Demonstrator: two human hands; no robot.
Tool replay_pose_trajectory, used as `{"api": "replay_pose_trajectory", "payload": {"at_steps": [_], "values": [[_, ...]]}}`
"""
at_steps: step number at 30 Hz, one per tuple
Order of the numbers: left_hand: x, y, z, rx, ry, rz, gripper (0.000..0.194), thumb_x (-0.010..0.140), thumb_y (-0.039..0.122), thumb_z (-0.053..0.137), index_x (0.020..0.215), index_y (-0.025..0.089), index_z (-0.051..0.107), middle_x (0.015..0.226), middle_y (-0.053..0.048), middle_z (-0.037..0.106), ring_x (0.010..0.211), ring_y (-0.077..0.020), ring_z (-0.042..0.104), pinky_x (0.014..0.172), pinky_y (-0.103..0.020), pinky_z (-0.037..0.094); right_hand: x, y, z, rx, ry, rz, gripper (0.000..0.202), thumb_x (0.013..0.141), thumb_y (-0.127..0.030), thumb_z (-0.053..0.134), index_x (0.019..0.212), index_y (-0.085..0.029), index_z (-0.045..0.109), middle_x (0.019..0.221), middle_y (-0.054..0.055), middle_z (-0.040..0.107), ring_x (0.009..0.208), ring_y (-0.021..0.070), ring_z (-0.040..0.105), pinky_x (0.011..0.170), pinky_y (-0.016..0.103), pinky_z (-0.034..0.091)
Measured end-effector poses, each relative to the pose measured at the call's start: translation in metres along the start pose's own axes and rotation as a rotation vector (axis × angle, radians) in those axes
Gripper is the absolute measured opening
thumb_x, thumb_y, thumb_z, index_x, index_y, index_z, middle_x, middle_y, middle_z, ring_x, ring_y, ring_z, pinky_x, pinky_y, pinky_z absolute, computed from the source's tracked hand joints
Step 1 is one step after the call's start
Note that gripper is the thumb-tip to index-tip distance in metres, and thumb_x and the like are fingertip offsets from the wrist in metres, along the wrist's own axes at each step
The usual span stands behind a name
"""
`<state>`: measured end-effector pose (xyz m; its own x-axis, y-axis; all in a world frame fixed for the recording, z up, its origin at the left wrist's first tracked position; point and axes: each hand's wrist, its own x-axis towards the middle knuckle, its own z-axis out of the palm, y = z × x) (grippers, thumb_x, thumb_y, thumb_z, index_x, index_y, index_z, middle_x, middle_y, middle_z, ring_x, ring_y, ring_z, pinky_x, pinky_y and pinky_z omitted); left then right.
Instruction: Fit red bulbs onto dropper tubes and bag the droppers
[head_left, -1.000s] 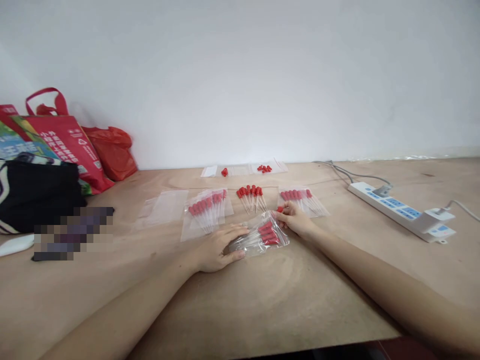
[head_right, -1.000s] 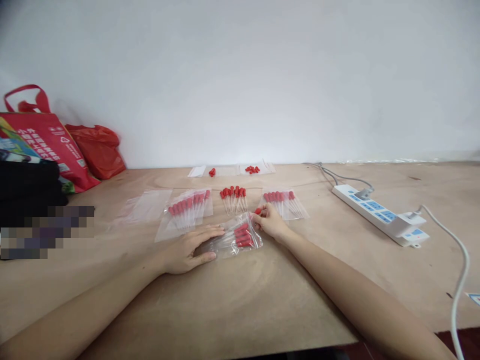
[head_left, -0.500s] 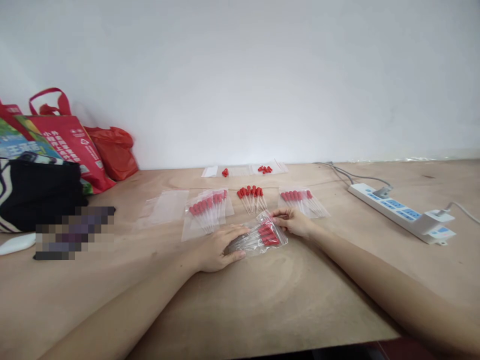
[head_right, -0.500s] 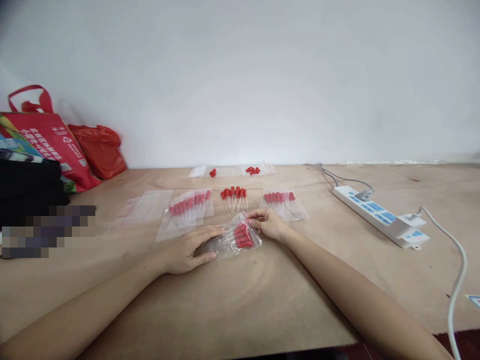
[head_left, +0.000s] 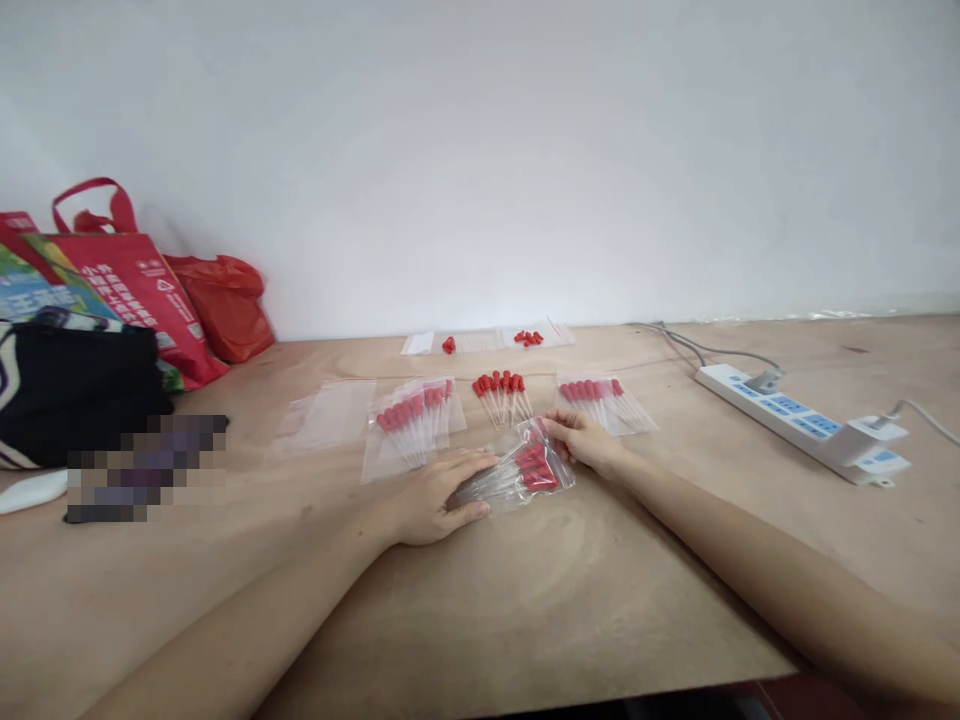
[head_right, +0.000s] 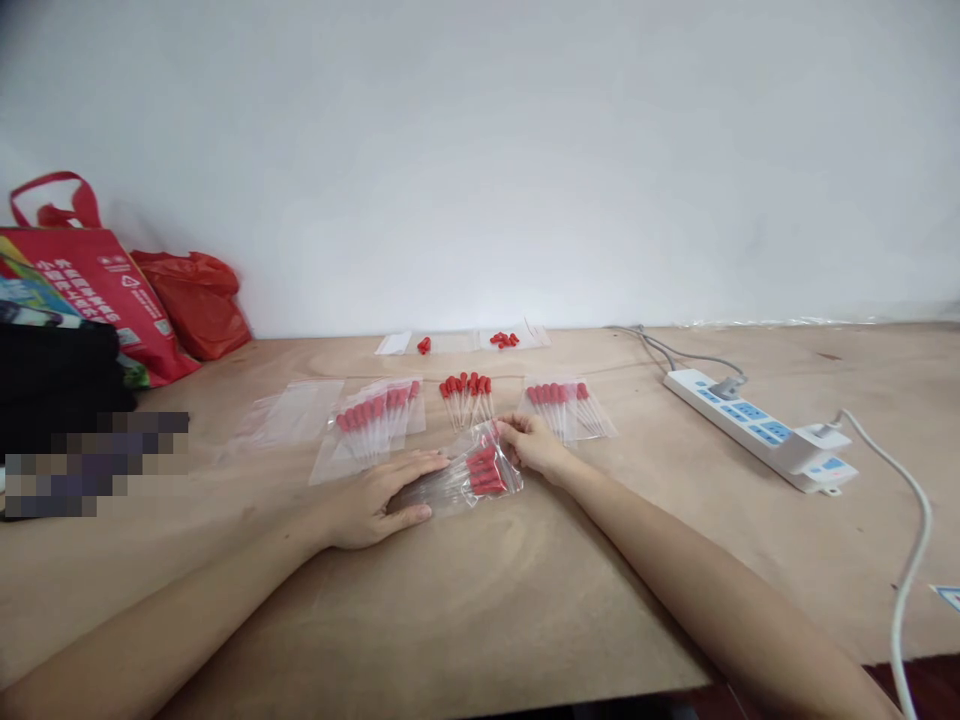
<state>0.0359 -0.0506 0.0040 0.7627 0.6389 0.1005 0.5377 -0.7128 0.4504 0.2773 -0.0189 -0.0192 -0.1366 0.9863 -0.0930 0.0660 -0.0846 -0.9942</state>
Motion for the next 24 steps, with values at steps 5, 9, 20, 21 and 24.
{"api": "replay_pose_trajectory", "payload": {"at_steps": [5,9,20,21,24], "values": [[0.0,-0.001,0.001,0.018,-0.022,-0.016,0.05,0.081,0.036,0.048,0.127,0.021,0.035,0.132,-0.007,0.039,0.121,-0.0222,0.034,0.101,-0.041,0.028,0.003,0.001,-0.006,0.124,0.04,-0.012,0.021,0.078,-0.035,0.049,0.068,-0.016,0.048,0.053,-0.004,0.054,0.031,0.0025,0.039,0.027,0.013,0.024],[0.0,0.0,0.0,0.018,-0.025,-0.018,0.049,0.081,0.035,0.048,0.127,0.022,0.035,0.132,-0.007,0.039,0.121,-0.0222,0.034,0.1,-0.041,0.028,0.002,-0.001,-0.009,0.183,0.064,0.082,0.024,0.084,-0.036,0.04,0.071,-0.017,0.044,0.06,-0.001,0.058,0.03,0.004,0.043,0.023,0.014,0.023],[0.0,-0.002,0.002,-0.013,0.003,-0.002,0.048,0.08,0.035,0.05,0.125,0.023,0.037,0.131,-0.006,0.04,0.121,-0.0226,0.035,0.1,-0.042,0.028,0.01,-0.003,-0.04,0.28,0.217,0.037,0.018,0.085,-0.034,0.041,0.076,-0.018,0.045,0.068,0.003,0.062,0.045,0.0102,0.057,0.042,0.023,0.05],[0.0,-0.002,0.002,-0.012,0.005,-0.001,0.048,0.08,0.035,0.05,0.125,0.023,0.038,0.131,-0.006,0.04,0.121,-0.0226,0.035,0.1,-0.042,0.028,0.011,-0.003,-0.047,0.282,0.244,0.008,0.017,0.085,-0.033,0.041,0.076,-0.018,0.045,0.067,0.002,0.061,0.045,0.0101,0.057,0.041,0.022,0.05],[0.0,-0.001,0.001,0.005,-0.007,-0.007,0.048,0.08,0.035,0.049,0.125,0.023,0.037,0.131,-0.007,0.04,0.121,-0.0222,0.035,0.1,-0.042,0.029,0.011,-0.006,-0.064,0.293,0.29,-0.054,0.017,0.085,-0.028,0.04,0.073,-0.017,0.046,0.063,0.002,0.06,0.045,0.0094,0.056,0.04,0.02,0.048]]}}
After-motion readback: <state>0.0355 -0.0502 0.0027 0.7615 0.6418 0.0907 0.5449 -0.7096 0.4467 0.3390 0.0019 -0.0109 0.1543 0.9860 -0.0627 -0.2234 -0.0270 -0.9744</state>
